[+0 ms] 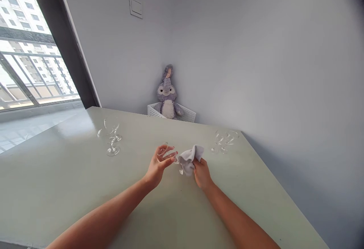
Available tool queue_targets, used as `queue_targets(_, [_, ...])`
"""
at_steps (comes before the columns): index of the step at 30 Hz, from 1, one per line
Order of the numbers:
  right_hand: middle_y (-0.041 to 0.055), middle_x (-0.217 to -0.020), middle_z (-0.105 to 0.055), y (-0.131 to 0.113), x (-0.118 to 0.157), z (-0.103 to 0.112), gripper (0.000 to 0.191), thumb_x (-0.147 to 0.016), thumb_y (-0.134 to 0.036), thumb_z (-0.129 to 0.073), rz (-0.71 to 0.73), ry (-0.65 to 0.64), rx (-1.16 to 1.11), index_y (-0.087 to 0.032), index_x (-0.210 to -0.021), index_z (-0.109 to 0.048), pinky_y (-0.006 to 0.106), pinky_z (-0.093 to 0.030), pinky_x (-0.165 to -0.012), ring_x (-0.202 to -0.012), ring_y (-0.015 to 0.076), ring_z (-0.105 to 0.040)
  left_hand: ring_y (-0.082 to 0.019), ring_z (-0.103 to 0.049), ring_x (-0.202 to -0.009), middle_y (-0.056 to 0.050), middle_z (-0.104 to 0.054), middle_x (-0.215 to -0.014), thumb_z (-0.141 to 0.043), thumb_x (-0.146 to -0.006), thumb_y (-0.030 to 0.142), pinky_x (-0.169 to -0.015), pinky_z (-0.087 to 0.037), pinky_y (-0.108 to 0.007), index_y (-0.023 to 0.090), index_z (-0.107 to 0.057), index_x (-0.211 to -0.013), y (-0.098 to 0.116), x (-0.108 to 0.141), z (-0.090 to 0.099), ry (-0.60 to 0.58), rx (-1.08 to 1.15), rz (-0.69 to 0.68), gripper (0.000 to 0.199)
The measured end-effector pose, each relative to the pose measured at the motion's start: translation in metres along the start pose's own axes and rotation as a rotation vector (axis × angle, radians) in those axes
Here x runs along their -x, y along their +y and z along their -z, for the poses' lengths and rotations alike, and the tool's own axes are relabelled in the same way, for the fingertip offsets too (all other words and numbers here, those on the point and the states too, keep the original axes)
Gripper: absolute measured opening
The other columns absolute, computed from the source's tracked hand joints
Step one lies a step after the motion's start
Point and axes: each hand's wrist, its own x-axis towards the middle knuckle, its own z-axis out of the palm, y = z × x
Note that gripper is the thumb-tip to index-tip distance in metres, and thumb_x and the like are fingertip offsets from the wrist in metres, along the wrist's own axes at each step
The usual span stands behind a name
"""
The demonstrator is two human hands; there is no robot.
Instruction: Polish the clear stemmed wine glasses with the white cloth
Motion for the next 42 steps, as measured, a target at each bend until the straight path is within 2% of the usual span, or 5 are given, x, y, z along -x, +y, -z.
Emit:
queue_targets(16, [0.0079, -0.093, -0.061, 0.008, 0.027, -0.014, 0.025, -0.073, -0.012, -0.049, 0.511, -0.425, 1.246, -0.018, -0.093, -0.062, 0.035, -0.038, -0.078, -0.09, 0.0235, -0.049, -0.026, -0.055, -0.104, -0.005, -0.048, -0.112, -0.068, -0.067, 0.026, -0.087, -0.043, -0.042, 0.026, -0.043, -0.102, 0.02, -0.013, 0.012, 0.185, -0.059, -0.424, 0.043])
queue_targets(21, [0.0053, -0.105, -0.054, -0.011, 0.03, -0.014, 0.054, -0.067, -0.038, -0.066, 0.568, -0.633, 1.154, -0.024, -0.116, -0.05, 0.034, -0.038, -0.081, -0.094, 0.0215, -0.047, -0.026, -0.054, -0.106, -0.006, -0.048, -0.113, -0.067, -0.069, 0.026, -0.091, -0.041, -0.044, 0.026, -0.042, -0.105, 0.019, -0.011, 0.014, 0.146, -0.127, -0.494, 0.044])
queue_targets(26, [0.004, -0.088, -0.054, -0.018, 0.027, -0.012, 0.036, -0.088, -0.044, -0.034, 0.598, -0.323, 0.919, -0.022, -0.112, -0.05, 0.026, -0.041, -0.069, -0.077, 0.0153, -0.05, -0.026, -0.047, -0.114, -0.007, -0.047, -0.114, -0.068, -0.068, 0.024, -0.098, -0.035, -0.048, 0.023, -0.043, -0.107, -0.004, 0.003, 0.006, -0.029, -0.294, -0.587, 0.047])
queue_targets(32, [0.0034, -0.071, -0.057, 0.002, 0.022, -0.016, 0.019, -0.084, -0.03, -0.046, 0.835, -0.162, 1.338, -0.018, -0.079, -0.06, 0.028, -0.036, -0.067, -0.07, 0.0163, -0.049, -0.028, -0.04, -0.121, -0.012, -0.042, -0.127, -0.063, -0.074, 0.03, -0.099, -0.034, -0.048, 0.025, -0.035, -0.12, -0.033, 0.016, 0.0, -0.25, -0.406, -0.424, 0.055])
queue_targets(42, [0.0025, -0.069, -0.063, -0.011, -0.05, 0.049, 0.026, -0.079, -0.036, -0.046, 0.42, 0.096, 1.007, -0.018, -0.089, -0.062, 0.026, -0.039, -0.062, -0.064, 0.0159, -0.055, -0.024, -0.044, -0.117, -0.008, -0.042, -0.131, -0.047, -0.082, 0.041, -0.093, -0.04, -0.043, 0.03, -0.027, -0.13, -0.043, 0.003, 0.016, -0.156, -0.791, -0.136, 0.053])
